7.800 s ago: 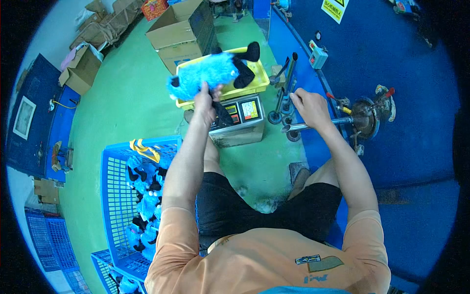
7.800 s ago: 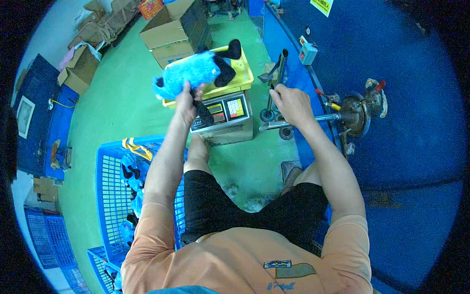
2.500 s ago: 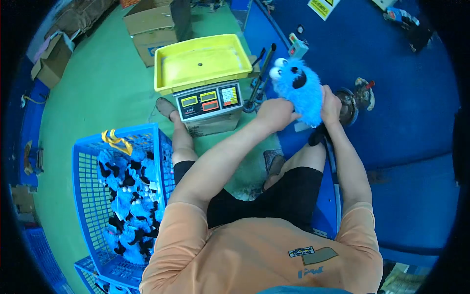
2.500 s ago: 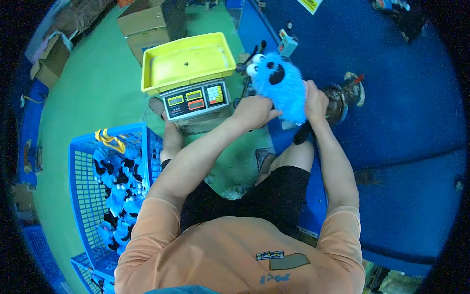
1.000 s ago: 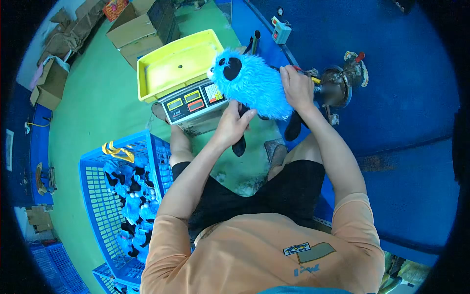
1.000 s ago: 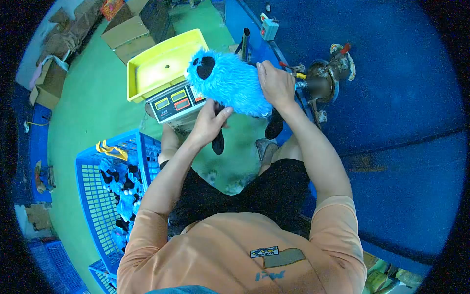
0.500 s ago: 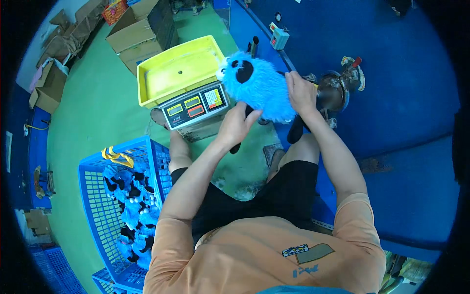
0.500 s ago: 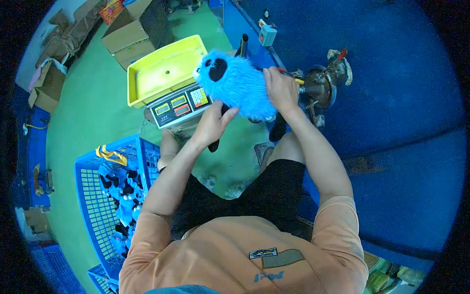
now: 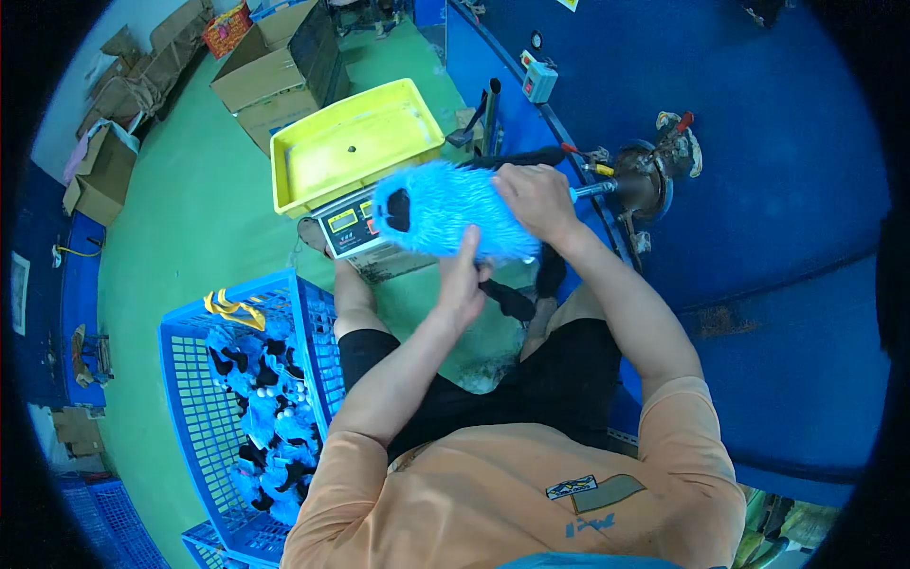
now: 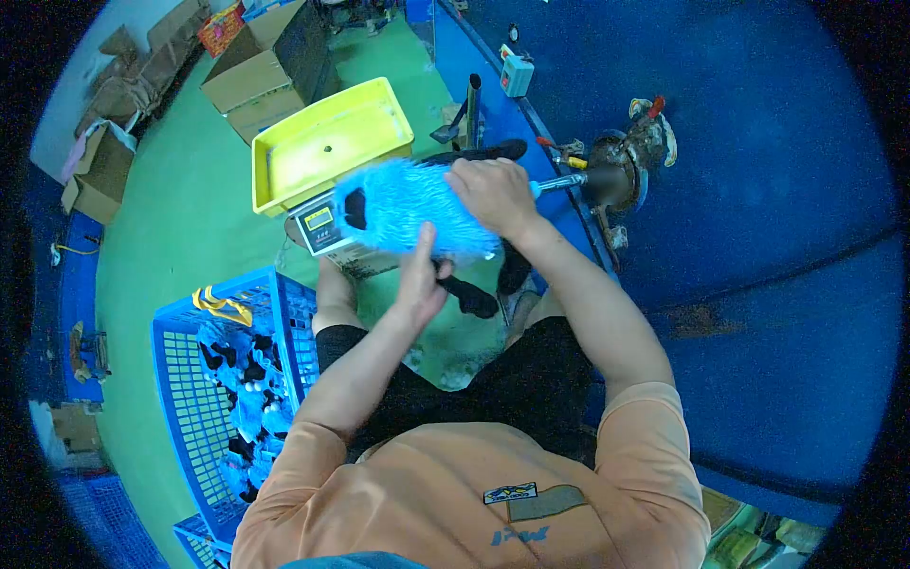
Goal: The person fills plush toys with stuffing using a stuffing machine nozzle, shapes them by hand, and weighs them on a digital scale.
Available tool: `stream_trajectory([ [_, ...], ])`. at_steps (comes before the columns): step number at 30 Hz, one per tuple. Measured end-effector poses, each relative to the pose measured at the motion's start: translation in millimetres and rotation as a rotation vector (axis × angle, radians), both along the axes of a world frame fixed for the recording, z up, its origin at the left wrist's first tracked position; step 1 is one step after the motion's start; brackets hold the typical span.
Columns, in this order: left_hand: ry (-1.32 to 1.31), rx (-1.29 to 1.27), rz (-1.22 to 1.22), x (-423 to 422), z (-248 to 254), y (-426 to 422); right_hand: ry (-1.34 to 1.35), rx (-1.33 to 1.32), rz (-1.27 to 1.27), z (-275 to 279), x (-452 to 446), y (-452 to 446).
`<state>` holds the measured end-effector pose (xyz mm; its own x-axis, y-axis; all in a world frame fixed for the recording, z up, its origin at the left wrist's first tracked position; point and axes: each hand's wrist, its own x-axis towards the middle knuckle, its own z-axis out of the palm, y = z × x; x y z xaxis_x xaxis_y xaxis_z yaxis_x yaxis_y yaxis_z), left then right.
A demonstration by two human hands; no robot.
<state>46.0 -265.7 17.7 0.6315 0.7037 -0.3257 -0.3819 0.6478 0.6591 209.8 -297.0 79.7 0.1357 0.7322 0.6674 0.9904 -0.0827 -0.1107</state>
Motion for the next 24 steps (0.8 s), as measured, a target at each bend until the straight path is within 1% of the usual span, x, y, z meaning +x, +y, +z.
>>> stream_trajectory([
  [6,0.032,0.012,0.003,20.7,-6.5,-10.9,-0.007,-0.029,-0.064,6.2,15.1,-11.1],
  [10,0.120,0.003,0.032,10.1,-14.3,-15.9,0.031,-0.025,0.017,6.7,5.8,-4.2],
  [16,0.062,0.035,0.039,-3.3,-25.3,-16.5,0.010,-0.002,0.085,-0.4,1.8,3.0],
  [20,0.207,0.117,-0.024,-15.3,-38.9,-11.6,0.031,-0.118,0.029,3.6,-6.0,2.3],
  [21,0.205,0.119,-0.014,-20.8,-36.0,-8.3,0.027,-0.115,0.038,4.6,-8.2,2.1],
  [24,0.204,0.446,0.140,-44.9,-22.7,13.4,0.213,-0.053,0.154,7.1,-14.0,5.4],
])
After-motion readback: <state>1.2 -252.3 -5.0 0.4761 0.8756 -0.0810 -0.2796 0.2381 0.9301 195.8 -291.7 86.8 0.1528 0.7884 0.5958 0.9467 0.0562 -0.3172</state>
